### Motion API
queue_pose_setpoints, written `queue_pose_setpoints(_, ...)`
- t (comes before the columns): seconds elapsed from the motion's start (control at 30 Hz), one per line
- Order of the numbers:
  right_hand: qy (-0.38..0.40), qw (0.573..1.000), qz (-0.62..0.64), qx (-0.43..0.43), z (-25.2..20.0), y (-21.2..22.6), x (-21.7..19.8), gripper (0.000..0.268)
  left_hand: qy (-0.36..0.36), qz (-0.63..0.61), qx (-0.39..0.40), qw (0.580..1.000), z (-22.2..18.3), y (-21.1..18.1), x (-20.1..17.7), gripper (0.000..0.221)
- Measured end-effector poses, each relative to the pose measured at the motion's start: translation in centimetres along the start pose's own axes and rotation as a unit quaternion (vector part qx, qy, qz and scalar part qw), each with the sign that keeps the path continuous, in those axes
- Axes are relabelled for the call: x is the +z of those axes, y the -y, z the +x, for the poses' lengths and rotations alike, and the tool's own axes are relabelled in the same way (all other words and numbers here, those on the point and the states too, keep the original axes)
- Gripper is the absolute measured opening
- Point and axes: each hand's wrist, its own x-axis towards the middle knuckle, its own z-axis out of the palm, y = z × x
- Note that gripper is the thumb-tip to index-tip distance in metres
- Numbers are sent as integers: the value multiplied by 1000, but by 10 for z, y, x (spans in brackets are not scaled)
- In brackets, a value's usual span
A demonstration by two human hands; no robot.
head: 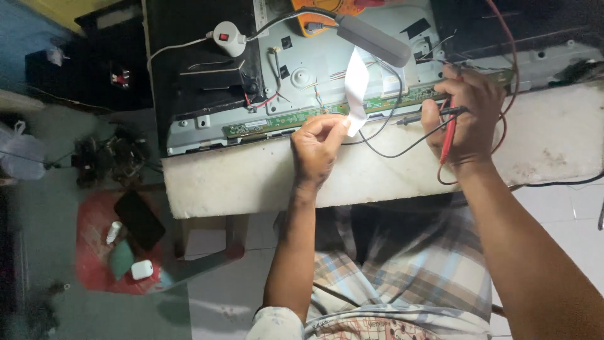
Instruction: Using a multimeter to test electrical points on a circuit board inside a disassembled television for diagnostic purposes.
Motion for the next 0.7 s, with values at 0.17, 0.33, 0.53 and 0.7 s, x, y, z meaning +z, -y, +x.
queue_pose_setpoints(0.17, -33, 999, -7, -15, -5, -18, 13, 27, 11, -107, -141, 984, -4, 15, 15, 31)
queue_pose_setpoints(0.33, -51, 999, 7, -17, -6, -17, 11, 30, 75, -147, -228, 959, -4, 12, 15, 59)
queue_pose_setpoints(0.53, -60, 997, 39, -11, -3, -12, 3, 32, 125, -253, -263, 923, 6, 25, 25, 49)
queue_pose_setpoints(0.7, 3, 995, 100, 2, -19, 6, -24, 46, 138, -280, -254, 915, -1, 36, 26, 41)
